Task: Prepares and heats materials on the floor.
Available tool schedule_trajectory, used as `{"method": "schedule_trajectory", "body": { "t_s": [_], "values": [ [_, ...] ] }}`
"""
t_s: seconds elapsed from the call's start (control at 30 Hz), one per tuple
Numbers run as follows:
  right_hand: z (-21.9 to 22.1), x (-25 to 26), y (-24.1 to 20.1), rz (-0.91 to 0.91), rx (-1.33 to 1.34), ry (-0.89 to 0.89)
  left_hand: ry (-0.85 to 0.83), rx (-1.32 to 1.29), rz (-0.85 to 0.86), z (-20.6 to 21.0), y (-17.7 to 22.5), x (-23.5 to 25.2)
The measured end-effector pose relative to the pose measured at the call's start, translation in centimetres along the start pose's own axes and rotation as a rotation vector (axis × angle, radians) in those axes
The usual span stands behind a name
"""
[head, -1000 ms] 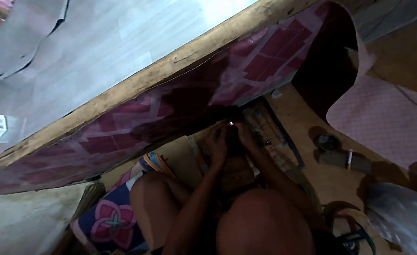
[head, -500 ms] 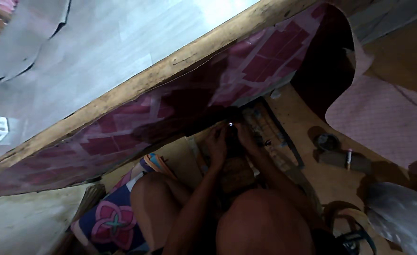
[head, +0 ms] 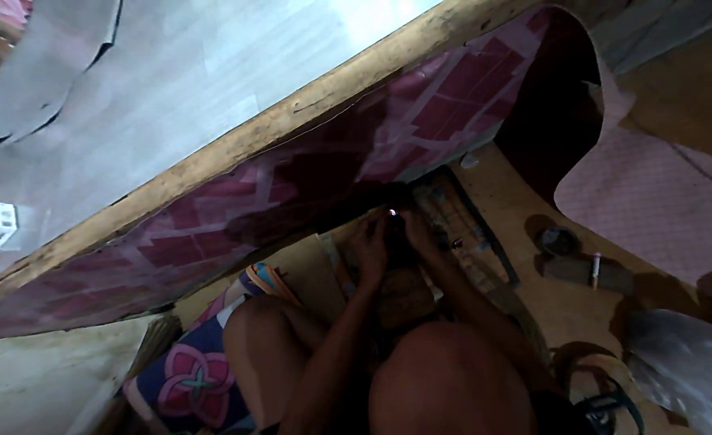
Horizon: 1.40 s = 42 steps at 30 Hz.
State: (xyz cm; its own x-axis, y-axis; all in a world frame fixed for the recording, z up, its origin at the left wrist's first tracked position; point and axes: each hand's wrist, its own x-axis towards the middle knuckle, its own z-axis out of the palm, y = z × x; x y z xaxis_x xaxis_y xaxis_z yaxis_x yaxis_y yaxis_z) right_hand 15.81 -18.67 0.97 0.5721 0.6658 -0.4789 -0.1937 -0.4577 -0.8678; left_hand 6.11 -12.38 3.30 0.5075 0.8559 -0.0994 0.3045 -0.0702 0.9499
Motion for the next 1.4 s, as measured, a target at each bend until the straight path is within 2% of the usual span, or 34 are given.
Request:
{"method": "schedule_trajectory", "body": {
  "t_s": [0.23,0.43,0.87,1.2,1.33,1.4],
  "values": [
    [0.0,0.0,0.1,0.003,-0.014,-0.015,0.001,-0.011,-0.012,0.0,-0.1,0.0],
    [0.3,0.1,0.7,0.016,0.079,0.005,-0.012,-0.100,-0.091,0.0,0.0,0.0],
    [0.3,0.2,0.7,0.030,0.083,0.016,0.007,-0.063,-0.067,0.1,-0.4,0.1],
    [0.3,0.0,0.5,0.032,0.079,0.021,0.008,-0.103,-0.114,0.2,-0.4,0.1],
    [-0.9,-1.0,-0.1,0.070,0.024,0.045,0.025,-0.031,-0.139,0.0,-0.1,0.1],
    [-2.4,-2.3,0.5,0.073,-0.025,0.083,0.004,-0.034,-0.216,-0.4,0.1,0.1]
  ]
}}
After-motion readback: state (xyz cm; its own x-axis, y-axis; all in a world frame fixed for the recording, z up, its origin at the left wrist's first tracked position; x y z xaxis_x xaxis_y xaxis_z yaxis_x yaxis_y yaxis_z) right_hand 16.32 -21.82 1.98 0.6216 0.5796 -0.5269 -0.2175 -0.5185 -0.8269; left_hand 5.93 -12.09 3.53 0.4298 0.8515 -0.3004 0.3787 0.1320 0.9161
